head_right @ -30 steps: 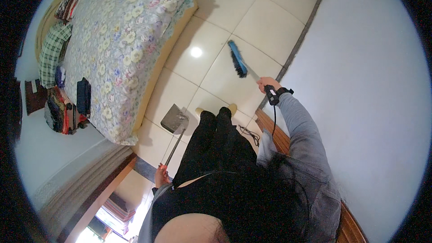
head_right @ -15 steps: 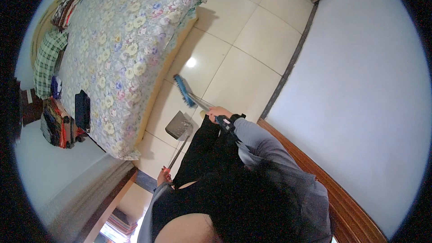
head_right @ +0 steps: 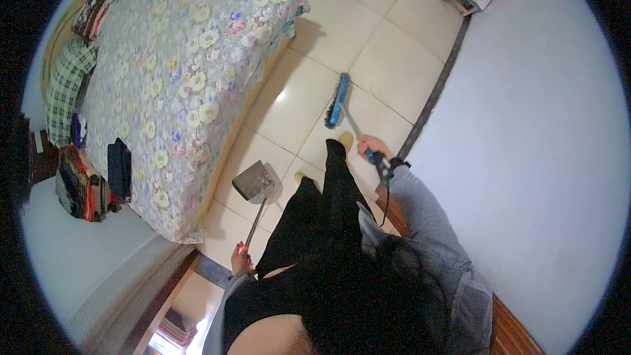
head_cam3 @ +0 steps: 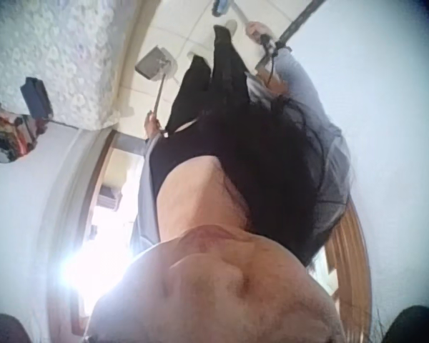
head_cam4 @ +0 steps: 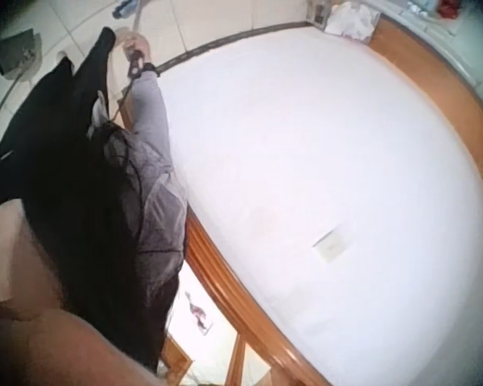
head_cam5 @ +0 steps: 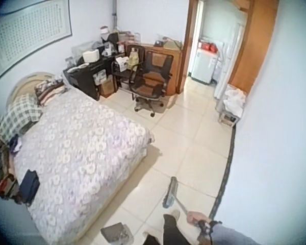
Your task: The recorder uses a broom and dustpan to sweep a tiled floor in a bedroom and then walks to a kitchen.
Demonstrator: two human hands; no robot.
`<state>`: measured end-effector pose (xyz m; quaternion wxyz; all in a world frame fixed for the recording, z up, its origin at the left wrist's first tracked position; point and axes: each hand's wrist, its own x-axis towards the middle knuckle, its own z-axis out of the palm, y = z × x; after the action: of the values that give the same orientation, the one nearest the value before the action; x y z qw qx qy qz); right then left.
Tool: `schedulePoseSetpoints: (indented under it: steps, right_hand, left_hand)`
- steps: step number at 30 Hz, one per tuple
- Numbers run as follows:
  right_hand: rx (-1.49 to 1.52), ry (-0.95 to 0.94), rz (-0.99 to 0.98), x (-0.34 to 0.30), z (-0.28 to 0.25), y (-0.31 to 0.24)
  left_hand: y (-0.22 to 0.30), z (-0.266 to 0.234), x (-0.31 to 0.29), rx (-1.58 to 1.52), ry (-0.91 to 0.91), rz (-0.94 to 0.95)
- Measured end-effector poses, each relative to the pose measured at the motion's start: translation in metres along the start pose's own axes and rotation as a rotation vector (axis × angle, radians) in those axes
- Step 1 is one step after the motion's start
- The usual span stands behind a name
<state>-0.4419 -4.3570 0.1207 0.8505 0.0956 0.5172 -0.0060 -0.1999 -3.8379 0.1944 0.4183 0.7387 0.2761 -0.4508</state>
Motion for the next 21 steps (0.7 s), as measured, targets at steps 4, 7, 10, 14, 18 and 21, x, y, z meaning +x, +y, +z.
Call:
schedulePoseSetpoints:
  steps: [4, 7, 10, 14, 18, 21]
  right_hand:
    - [-0.223, -0.132, -0.104, -0.001, 0.052, 0.045]
    - [-0.451, -0.166, -0.176, 0.056, 0.059, 0.040]
    - [-0.285, -0.474, 0.216, 0.100, 0.094, -0.009]
    - [-0.486, -0.624, 0.081, 0.155, 0.092, -0.082]
    - [-0.306, -0.267, 0.088, 0.119, 0.092, -0.170]
    - [-0.117, -0.268, 0.074, 0.078, 0.051, -0.230]
  left_hand:
    - [0.008, 0.024, -0.005, -0.021, 0.019, -0.001]
    - [0.016, 0.049, -0.010, -0.012, 0.004, -0.013]
    - [0.043, 0.097, -0.032, -0.019, 0.083, -0.062]
    - [0.066, 0.129, -0.050, -0.041, 0.058, -0.116]
    - [0.082, 0.160, -0.065, -0.037, 0.076, -0.122]
    - [0.106, 0.188, -0.063, 0.010, 0.049, -0.105]
